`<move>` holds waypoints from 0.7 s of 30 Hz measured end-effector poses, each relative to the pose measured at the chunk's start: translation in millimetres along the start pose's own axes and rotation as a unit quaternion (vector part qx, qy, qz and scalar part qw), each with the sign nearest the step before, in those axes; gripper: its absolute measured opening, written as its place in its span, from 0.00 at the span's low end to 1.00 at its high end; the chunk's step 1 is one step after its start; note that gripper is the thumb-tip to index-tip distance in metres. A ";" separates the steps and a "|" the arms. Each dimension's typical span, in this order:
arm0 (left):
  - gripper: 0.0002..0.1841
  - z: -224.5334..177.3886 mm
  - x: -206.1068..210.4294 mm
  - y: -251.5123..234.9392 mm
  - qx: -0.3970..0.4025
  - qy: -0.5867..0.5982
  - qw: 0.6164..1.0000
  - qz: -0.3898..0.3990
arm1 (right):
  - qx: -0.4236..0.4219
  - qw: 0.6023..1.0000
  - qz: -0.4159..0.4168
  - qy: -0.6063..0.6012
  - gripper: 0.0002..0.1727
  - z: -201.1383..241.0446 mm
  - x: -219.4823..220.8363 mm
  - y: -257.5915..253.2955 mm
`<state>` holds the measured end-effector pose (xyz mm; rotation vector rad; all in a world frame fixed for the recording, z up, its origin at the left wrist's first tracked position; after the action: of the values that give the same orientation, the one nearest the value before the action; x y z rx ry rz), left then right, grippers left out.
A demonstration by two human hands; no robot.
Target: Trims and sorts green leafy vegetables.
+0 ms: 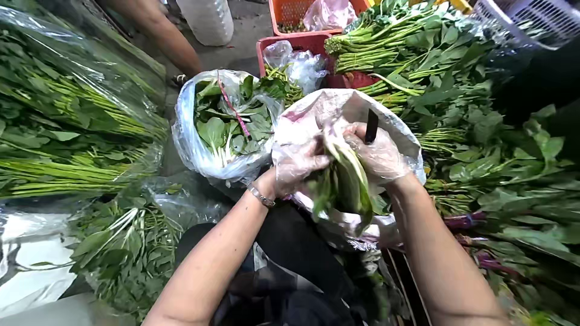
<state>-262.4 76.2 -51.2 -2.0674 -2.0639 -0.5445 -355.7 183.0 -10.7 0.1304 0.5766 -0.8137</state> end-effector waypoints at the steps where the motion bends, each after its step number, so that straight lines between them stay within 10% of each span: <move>1: 0.17 -7.1 -2.5 3.1 -0.001 -0.065 0.997 -0.038 | -0.012 1.000 -0.004 -0.028 0.03 2.5 1.2 -4.0; 4: 0.16 -18.9 -10.7 10.0 0.029 -0.086 0.994 -0.064 | -0.029 0.998 -0.060 0.006 0.05 5.8 4.8 -7.6; 12: 0.15 44.2 -16.0 -12.4 -0.006 0.298 0.922 -0.245 | -0.012 0.990 -0.091 0.105 0.14 5.6 24.1 1.3; 17: 0.24 21.7 5.1 11.0 0.054 -0.084 0.993 -0.058 | 0.083 0.974 -0.209 -0.023 0.12 -56.9 -31.2 51.3; 21: 0.38 66.3 88.0 15.5 -0.064 -0.515 0.836 0.178 | 0.094 0.951 -0.292 -0.036 0.17 -65.9 -28.4 56.3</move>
<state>-240.1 182.0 -77.4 -3.1467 -1.9125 0.6864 -359.3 261.6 -56.9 0.1034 0.4694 -1.4463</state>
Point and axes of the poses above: each hand's wrist, its own y-axis away from the middle knuckle, its own x-axis out of the palm, z = x × y, the point moved 9 cm from there along -y, towards the middle knuckle, and after that the axes turned 15 degrees about y, right-handed, at the moved point
